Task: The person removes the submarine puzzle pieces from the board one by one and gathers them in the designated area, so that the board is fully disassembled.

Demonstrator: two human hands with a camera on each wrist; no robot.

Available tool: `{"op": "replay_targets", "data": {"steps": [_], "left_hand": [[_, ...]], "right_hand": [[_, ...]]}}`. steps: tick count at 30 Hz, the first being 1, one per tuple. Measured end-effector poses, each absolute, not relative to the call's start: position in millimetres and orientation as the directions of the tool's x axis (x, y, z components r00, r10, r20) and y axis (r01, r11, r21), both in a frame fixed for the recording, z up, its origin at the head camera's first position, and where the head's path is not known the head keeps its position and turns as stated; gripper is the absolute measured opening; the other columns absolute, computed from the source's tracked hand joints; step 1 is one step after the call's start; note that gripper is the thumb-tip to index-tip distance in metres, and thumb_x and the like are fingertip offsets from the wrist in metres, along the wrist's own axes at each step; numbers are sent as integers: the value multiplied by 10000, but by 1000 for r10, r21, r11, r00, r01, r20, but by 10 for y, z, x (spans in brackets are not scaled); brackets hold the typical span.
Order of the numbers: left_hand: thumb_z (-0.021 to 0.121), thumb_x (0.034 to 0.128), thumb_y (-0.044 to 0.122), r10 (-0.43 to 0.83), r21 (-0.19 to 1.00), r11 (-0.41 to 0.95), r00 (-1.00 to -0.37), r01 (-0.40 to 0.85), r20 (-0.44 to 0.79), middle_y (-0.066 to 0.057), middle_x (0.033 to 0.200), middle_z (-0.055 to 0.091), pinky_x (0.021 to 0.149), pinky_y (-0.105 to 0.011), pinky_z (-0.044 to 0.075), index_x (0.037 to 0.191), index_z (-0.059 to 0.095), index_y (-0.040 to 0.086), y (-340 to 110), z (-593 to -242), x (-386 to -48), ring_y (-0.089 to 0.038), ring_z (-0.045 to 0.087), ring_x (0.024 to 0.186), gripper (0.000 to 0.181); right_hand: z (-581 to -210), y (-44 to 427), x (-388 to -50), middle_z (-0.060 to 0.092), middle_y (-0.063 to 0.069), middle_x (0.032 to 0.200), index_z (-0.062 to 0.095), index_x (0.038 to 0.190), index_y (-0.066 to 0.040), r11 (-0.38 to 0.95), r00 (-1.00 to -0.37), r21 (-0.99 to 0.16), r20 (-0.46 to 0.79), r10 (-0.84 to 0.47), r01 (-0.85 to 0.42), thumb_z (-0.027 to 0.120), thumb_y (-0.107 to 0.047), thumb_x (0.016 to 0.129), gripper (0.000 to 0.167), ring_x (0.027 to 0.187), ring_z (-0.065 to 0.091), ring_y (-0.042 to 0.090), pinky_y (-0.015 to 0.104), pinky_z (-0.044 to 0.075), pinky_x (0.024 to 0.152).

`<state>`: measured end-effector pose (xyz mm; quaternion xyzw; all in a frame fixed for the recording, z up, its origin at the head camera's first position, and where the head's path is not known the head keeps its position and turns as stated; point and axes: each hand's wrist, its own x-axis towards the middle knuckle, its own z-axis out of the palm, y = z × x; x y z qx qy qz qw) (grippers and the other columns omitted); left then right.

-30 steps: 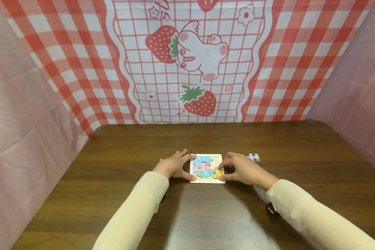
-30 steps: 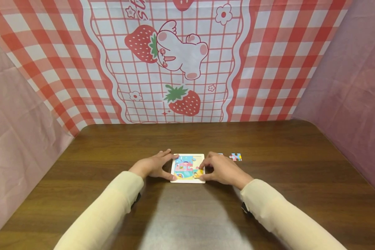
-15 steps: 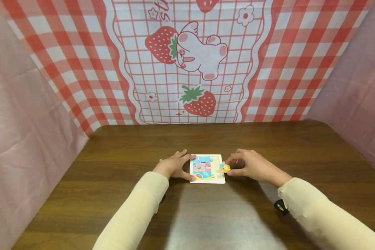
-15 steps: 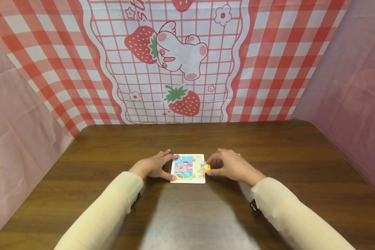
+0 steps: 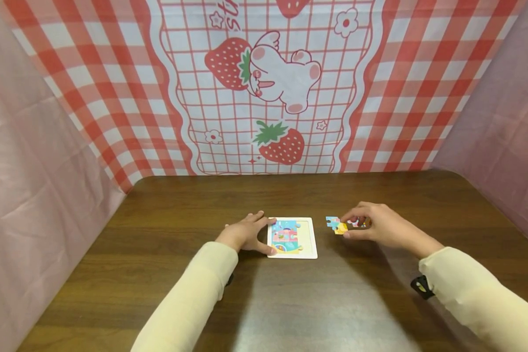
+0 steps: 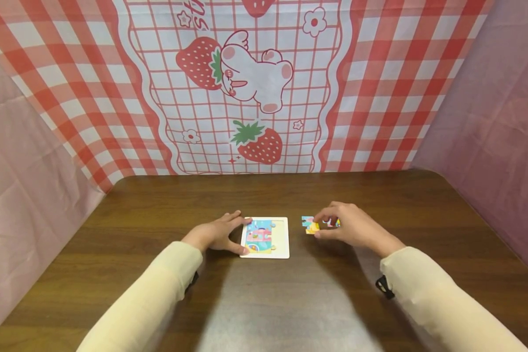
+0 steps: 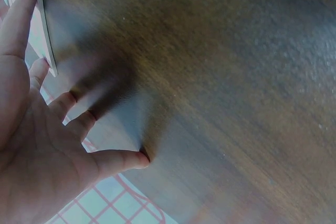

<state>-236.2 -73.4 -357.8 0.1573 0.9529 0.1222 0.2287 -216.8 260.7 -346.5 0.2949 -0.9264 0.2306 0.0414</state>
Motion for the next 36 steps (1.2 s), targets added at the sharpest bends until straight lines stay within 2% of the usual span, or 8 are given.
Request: {"op": "replay_targets", "data": {"steps": [3,8,16,23,36], "left_hand": [[770,878,503,357,302,921,-845,247,-397,-22,1705,134,1108,-777,156,1602,319,323,-736,-3575,-2364,-294,112,1558,872],[770,879,503,361,304,919,-844,251,-396,-24,1705,135,1109,-778,152,1601,321,324,-740,-3578,-2364,-293,113,1558,869],[776,876,493,362,313,917,-845,247,-394,-26,1705,131,1109,-779,146,1601,322,321,-745,-3574,-2364,-292,107,1559,872],[769,884,491,366,308,917,-842,254,-396,-21,1705,132,1118,-770,142,1602,319,323,-744,-3578,-2362,-287,113,1559,864],[769,877,505,365,301,918,-844,258,-392,-25,1704,137,1115,-770,154,1600,325,322,-743,-3599,-2368,-294,119,1557,868]], "right_hand": [[-3434,2707,-2171,633,-17,921,772,1067,-161,736,-843,-419,180,-508,-533,864,-270,831,276,758,596,74,273,516,652],[-3418,2883,-2192,654,23,958,773,1089,-115,760,-870,-432,149,-470,-485,861,-257,834,305,822,655,140,338,572,712],[-3454,3164,-2262,659,52,1012,754,1144,-80,821,-908,-395,107,-406,-413,839,-283,858,360,900,663,213,377,552,747],[-3506,3376,-2342,667,102,1028,742,1150,-44,849,-925,-377,57,-377,-369,827,-282,870,376,935,670,302,464,548,772],[-3573,3518,-2425,695,97,1014,759,1113,-57,874,-930,-334,25,-367,-354,832,-297,860,356,908,663,277,464,543,762]]}}
